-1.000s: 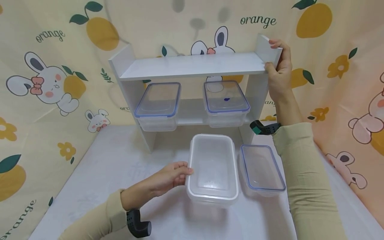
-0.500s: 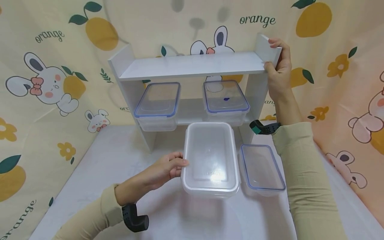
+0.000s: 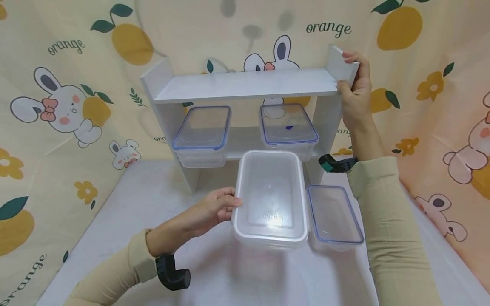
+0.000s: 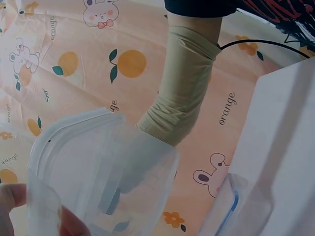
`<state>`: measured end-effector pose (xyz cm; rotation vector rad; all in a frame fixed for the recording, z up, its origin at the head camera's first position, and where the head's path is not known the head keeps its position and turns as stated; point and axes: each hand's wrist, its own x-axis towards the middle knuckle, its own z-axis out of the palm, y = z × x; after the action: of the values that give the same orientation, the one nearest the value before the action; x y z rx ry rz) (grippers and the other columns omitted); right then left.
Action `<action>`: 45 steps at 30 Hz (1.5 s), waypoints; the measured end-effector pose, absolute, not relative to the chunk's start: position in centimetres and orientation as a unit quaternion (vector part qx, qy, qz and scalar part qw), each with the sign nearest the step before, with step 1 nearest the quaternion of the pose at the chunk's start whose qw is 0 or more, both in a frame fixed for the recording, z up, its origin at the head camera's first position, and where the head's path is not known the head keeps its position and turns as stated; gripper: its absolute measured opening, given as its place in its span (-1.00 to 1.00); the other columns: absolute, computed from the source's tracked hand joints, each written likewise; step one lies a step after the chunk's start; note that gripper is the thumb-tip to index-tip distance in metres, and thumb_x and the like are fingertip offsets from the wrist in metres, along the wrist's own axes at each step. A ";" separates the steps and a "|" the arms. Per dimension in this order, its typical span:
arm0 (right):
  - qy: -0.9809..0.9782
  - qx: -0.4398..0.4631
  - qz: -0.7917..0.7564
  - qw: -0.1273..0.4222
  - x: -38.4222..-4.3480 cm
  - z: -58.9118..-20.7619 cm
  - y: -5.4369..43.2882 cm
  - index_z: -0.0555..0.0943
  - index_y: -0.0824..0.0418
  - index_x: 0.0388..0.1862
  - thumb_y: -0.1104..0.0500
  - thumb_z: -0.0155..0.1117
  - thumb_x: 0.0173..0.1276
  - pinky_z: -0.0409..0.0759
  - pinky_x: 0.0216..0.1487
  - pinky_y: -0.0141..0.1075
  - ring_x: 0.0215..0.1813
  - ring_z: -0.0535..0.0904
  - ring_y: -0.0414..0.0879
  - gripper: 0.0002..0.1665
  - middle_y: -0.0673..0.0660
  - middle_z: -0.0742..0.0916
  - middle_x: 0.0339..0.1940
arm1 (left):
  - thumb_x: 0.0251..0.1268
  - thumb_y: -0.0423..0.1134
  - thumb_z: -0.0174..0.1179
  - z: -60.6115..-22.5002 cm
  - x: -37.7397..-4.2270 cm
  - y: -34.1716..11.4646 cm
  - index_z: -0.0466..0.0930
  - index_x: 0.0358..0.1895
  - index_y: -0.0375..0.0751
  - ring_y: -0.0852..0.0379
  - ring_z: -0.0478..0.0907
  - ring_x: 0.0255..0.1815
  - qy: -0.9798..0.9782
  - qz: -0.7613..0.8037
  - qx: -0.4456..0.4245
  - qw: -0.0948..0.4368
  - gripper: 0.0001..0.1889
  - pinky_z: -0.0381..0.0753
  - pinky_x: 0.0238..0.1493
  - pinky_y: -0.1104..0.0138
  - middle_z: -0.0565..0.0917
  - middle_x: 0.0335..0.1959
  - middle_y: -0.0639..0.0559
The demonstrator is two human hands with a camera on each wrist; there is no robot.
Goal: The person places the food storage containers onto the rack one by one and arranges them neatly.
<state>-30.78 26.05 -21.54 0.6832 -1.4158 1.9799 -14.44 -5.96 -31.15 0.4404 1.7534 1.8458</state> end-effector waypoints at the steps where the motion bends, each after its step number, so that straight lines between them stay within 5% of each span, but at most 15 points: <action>1: -0.533 0.259 0.747 0.301 -30.8 -21.5 26.0 0.37 0.13 0.01 0.66 -0.21 0.21 0.12 0.59 -0.11 0.39 0.19 -0.02 -0.43 0.02 0.41 0.28 | 0.19 -0.08 0.12 -31.0 -14.5 -6.0 0.36 0.09 -0.47 0.30 0.59 -0.24 0.654 0.685 0.167 0.274 -0.46 0.66 -0.06 0.47 0.58 -0.11 -0.01; 17: -0.535 0.258 0.743 0.307 -30.8 -21.6 26.0 0.38 0.12 0.01 0.64 -0.20 0.21 0.09 0.59 -0.10 0.39 0.20 -0.02 -0.44 -0.01 0.44 0.26 | 0.08 0.08 0.17 -29.1 -15.1 -5.6 0.33 0.13 -0.47 0.33 0.57 -0.25 0.637 0.704 0.195 0.247 -0.29 0.64 -0.12 0.50 0.60 -0.15 0.07; 27: -0.537 0.253 0.743 0.308 -30.7 -21.5 26.0 0.39 0.12 0.01 0.64 -0.20 0.22 0.10 0.60 -0.10 0.40 0.20 -0.02 -0.44 -0.01 0.45 0.26 | 0.12 -0.04 0.05 -27.8 -15.3 -5.3 0.34 0.09 -0.50 0.35 0.56 -0.30 0.626 0.720 0.181 0.238 -0.40 0.62 -0.19 0.53 0.58 -0.28 0.16; 45: -0.520 0.269 0.751 0.307 -31.0 -21.5 25.9 0.38 0.15 -0.01 0.66 -0.21 0.19 0.10 0.59 -0.13 0.37 0.21 -0.01 -0.45 0.00 0.45 0.24 | 0.19 -0.12 -0.03 -24.8 -16.4 -5.4 0.26 0.27 -0.48 0.26 0.56 -0.18 0.602 0.748 0.186 0.207 -0.37 0.64 -0.13 0.49 0.55 -0.08 0.00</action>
<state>-30.98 25.95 -21.52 0.7104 -1.3746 1.9856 -16.44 -5.40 -24.76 0.5184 1.6778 2.0843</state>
